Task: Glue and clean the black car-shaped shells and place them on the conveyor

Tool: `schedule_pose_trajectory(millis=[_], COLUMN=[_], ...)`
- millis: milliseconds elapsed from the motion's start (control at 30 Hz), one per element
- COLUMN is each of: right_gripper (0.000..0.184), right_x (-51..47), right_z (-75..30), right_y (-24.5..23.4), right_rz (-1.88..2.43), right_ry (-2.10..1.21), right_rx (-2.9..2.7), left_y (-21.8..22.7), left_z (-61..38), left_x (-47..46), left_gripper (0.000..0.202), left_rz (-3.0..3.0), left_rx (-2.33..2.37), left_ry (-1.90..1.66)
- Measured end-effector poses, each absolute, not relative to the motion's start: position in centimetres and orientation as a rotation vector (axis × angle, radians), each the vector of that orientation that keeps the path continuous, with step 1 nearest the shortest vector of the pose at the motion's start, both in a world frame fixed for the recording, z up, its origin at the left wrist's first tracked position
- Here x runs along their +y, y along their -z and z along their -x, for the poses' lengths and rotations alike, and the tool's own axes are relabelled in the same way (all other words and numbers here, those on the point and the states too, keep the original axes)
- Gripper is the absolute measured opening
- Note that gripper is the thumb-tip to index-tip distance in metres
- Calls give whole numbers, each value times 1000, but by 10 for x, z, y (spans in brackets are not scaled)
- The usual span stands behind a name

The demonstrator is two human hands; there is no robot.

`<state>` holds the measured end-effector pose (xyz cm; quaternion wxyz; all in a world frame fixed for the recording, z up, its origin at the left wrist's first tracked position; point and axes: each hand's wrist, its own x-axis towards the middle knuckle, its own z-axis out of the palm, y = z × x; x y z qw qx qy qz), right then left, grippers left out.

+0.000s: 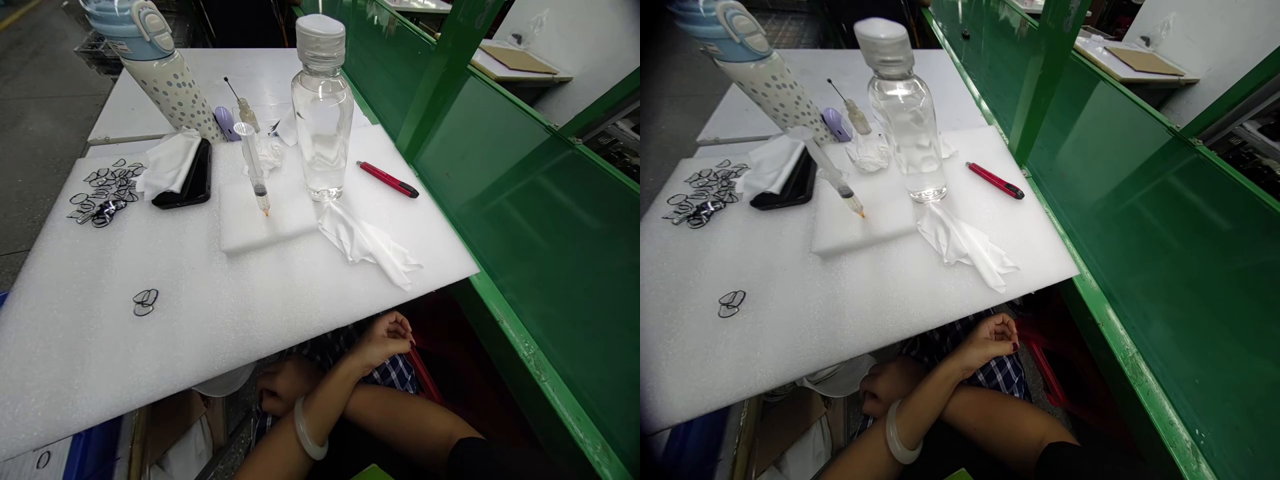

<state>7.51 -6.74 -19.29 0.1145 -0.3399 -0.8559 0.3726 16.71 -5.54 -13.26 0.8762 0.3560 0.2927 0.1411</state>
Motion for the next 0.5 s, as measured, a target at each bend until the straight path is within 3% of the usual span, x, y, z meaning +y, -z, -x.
schedule_pose_trajectory(millis=[200, 500], right_gripper=[19, 18], right_x=[-68, -67], right_z=[-75, -75], right_y=[196, 193], right_rz=[978, 969], right_ry=[-1077, -1091], right_rx=[-2493, -2475], left_y=[133, 132], left_z=[-166, -166], left_x=[-57, -57], left_gripper=[38, 35], left_rz=[-729, -768], left_rx=[594, 584], left_ry=[-291, -268])
